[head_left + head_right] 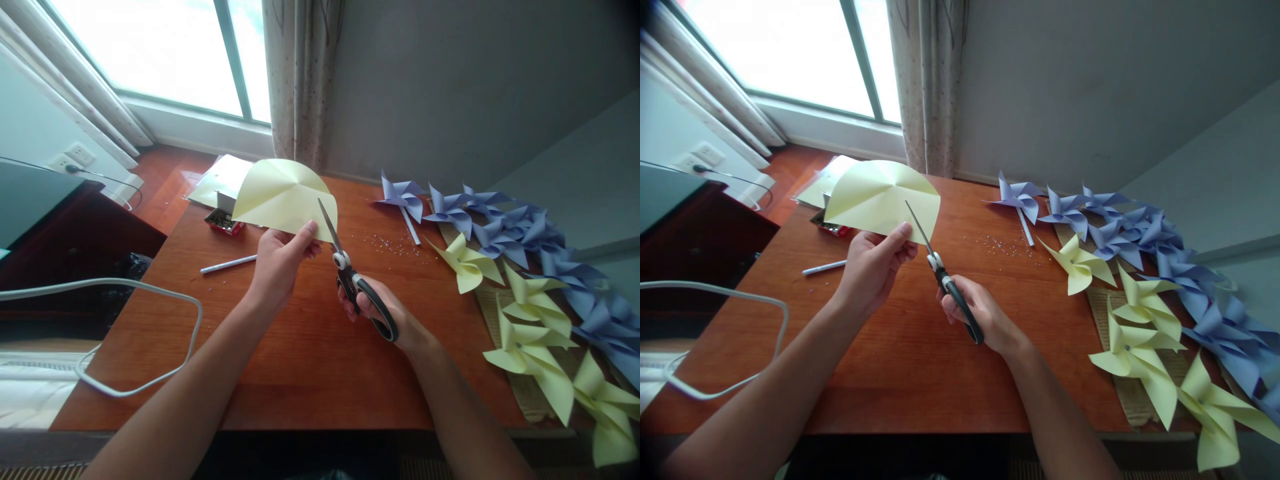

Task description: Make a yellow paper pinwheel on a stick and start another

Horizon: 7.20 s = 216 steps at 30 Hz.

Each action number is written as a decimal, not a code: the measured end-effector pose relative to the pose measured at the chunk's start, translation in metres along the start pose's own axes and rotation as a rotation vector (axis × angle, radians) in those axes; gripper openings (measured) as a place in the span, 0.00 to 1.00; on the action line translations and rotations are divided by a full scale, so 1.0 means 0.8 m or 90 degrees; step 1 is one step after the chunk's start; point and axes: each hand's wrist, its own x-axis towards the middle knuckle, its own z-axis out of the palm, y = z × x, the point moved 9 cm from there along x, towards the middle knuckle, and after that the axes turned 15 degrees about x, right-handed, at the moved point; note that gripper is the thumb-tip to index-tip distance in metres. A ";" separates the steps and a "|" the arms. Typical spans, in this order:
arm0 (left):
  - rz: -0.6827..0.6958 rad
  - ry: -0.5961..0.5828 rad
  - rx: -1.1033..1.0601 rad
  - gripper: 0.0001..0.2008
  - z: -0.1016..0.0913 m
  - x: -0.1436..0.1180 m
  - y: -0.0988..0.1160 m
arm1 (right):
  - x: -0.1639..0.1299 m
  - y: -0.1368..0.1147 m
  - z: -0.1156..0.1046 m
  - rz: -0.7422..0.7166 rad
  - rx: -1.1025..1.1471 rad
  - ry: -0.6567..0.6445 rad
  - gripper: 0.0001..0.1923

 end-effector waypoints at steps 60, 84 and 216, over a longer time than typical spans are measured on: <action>0.008 -0.012 0.013 0.11 0.000 -0.001 0.004 | 0.001 0.000 -0.001 -0.009 0.009 0.023 0.26; 0.008 -0.007 0.019 0.12 0.001 -0.004 0.005 | -0.003 0.004 0.002 -0.001 0.001 -0.001 0.26; 0.013 -0.007 0.023 0.12 -0.006 0.002 0.005 | -0.003 0.012 -0.016 0.025 0.028 0.105 0.21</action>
